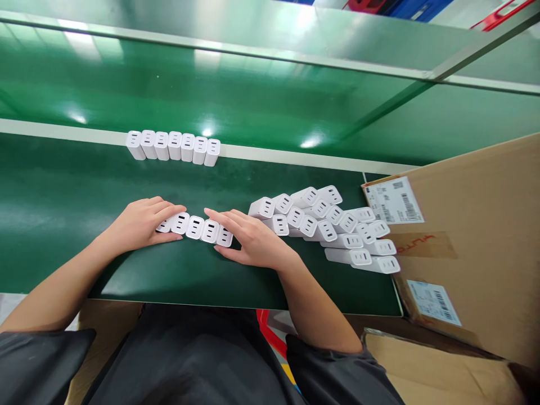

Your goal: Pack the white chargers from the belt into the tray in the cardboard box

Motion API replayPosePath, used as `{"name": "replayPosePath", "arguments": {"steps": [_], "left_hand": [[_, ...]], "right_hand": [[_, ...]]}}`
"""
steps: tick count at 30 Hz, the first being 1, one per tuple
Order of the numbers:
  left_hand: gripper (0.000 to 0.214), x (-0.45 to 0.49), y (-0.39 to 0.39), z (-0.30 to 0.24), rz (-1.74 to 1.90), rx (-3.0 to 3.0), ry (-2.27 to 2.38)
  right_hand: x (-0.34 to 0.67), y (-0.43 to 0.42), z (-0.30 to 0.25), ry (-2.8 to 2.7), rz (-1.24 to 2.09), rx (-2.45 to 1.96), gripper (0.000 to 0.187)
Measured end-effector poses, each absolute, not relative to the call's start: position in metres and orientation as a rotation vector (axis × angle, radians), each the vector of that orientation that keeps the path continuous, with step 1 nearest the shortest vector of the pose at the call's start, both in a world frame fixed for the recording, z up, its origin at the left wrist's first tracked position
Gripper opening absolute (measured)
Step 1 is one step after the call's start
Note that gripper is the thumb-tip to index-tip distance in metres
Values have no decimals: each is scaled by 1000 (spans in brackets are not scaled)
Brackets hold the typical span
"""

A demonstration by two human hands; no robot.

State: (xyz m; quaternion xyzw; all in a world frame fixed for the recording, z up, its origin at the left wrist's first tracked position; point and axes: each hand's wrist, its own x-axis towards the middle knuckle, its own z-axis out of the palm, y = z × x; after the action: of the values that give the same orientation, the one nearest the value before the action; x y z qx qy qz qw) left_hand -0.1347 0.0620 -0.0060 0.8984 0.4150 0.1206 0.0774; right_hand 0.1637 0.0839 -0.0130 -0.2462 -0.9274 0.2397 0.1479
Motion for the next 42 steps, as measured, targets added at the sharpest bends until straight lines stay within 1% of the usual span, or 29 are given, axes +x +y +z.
{"name": "replayPosePath", "arguments": {"steps": [17,19,24,26,28,30,31,36,39,42], "left_hand": [[44,-122,48,7,152,2662,1373],[46,-122,48,8,126,2652,1354],[60,-131,50,14,111,2597,1309],[62,-134,50,18,101,2583,1319],[64,-137,51,21,76,2573,1332],[67,-139,51,23,32,2553,1340],[68,-139,51,24,8,2541,1341],[77,-144,51,24,-51,2508,1320],[78,-149,51,24,-68,2470,1321],[79,-154,52,26,-93,2423,1338]], "right_hand": [[162,83,-14,-2684,721,-689,82],[162,83,-14,-2691,727,-712,81],[167,84,-8,-2559,785,-766,76],[168,84,-6,-2418,724,-815,68],[168,83,-5,-2286,628,-866,57],[165,81,-2,-2239,542,-910,45],[162,79,1,-2259,500,-938,43],[137,75,29,-2667,215,-1010,54],[116,82,42,-2885,53,-886,52],[99,93,45,-2993,10,-822,52]]}}
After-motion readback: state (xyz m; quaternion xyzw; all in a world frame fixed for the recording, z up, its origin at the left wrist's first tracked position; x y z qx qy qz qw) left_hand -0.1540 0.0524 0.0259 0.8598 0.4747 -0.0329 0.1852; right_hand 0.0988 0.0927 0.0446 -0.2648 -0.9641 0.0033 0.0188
